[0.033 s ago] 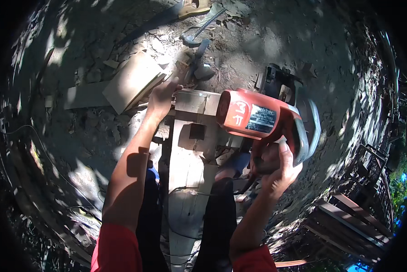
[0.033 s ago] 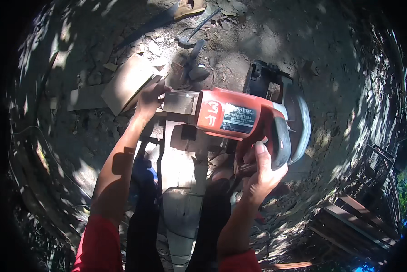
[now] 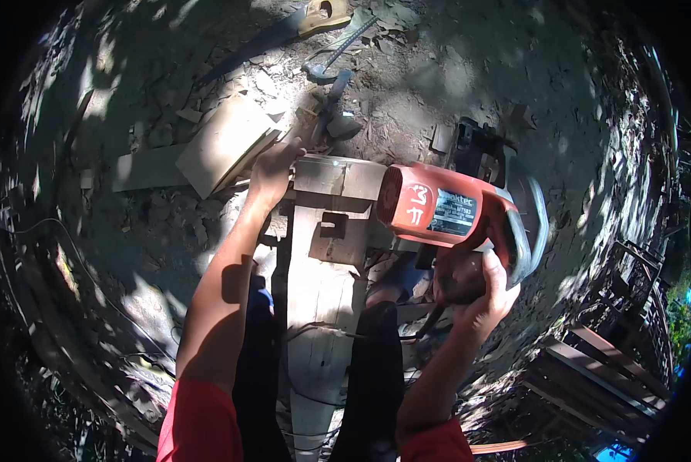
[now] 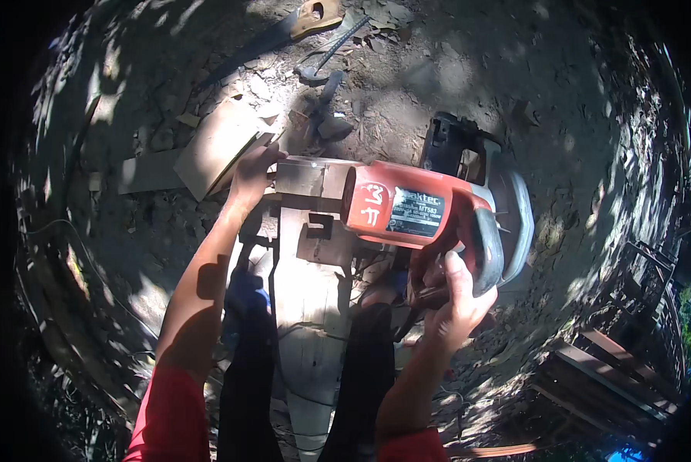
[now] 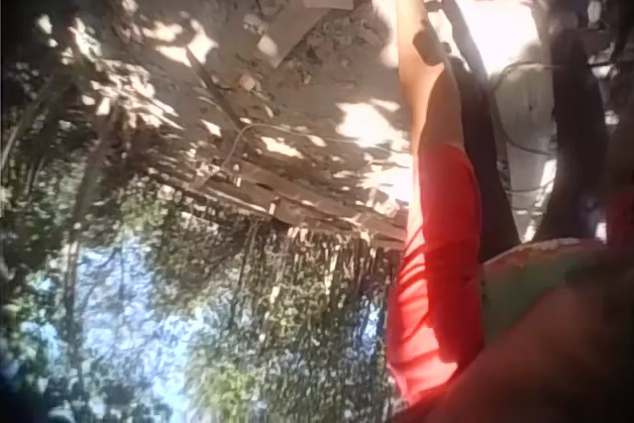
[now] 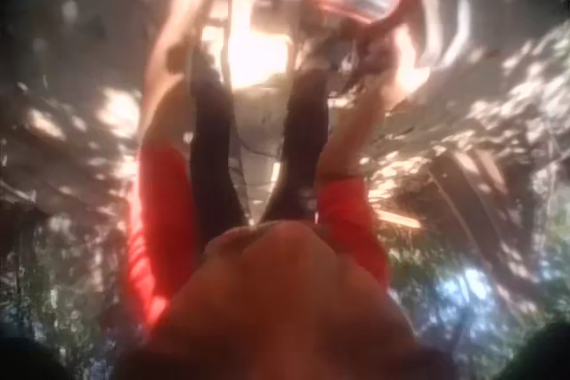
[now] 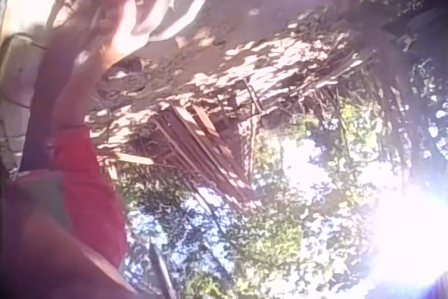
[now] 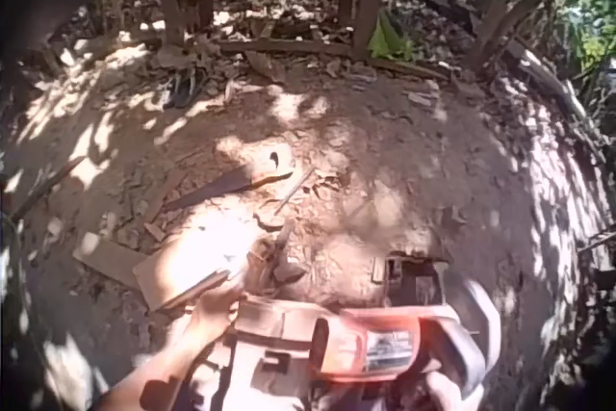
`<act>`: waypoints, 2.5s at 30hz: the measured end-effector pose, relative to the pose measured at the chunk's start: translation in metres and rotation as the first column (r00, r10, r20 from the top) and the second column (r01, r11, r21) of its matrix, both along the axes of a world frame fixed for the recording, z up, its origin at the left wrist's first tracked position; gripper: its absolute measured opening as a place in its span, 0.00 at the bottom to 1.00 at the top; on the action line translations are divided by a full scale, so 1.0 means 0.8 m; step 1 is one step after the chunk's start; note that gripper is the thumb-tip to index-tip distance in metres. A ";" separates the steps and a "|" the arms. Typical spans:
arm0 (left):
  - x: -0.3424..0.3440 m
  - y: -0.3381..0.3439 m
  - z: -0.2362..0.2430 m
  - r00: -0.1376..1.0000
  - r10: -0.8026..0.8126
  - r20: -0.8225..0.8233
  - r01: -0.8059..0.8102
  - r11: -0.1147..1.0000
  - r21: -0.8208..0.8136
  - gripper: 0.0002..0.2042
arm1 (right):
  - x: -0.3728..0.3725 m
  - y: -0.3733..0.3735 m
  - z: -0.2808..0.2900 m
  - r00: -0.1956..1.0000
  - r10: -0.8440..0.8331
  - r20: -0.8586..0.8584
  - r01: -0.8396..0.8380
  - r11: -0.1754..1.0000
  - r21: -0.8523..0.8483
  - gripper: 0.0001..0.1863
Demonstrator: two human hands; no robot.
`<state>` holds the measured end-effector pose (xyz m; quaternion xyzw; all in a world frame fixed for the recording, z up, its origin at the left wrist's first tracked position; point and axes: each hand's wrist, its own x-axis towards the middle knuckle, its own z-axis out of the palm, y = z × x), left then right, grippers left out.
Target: The person measures a wooden beam with a square and pencil, then uses a circular saw and an electric planer to shape the wood outdoors.
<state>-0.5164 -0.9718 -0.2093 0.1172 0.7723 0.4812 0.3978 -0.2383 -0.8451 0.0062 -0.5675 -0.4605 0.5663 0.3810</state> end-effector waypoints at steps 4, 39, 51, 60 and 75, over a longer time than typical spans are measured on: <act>0.020 0.015 0.042 0.980 -0.136 -0.147 0.103 0.971 -0.217 0.22 | 0.129 0.029 0.049 0.874 0.050 -0.483 -0.190 0.951 -0.246 0.43; 0.135 0.083 0.096 0.849 -0.397 -0.350 0.082 0.752 -0.654 0.46 | 0.906 0.320 -0.420 -0.226 0.725 0.650 -0.168 0.628 -0.759 0.24; 0.126 0.102 0.149 0.586 -0.779 -0.223 0.258 0.440 -0.860 0.45 | 0.814 0.235 -0.347 0.030 0.441 0.897 -0.697 0.652 -0.298 0.16; 0.145 0.026 0.425 0.817 -0.572 0.076 0.442 0.537 -0.718 0.24 | 0.763 0.044 0.097 0.041 0.734 0.677 -0.528 0.592 -0.610 0.08; 0.202 0.299 0.435 0.795 -0.331 0.508 0.597 0.573 -0.561 0.22 | 0.521 0.228 0.268 0.752 0.471 0.460 -0.167 0.812 -0.559 0.20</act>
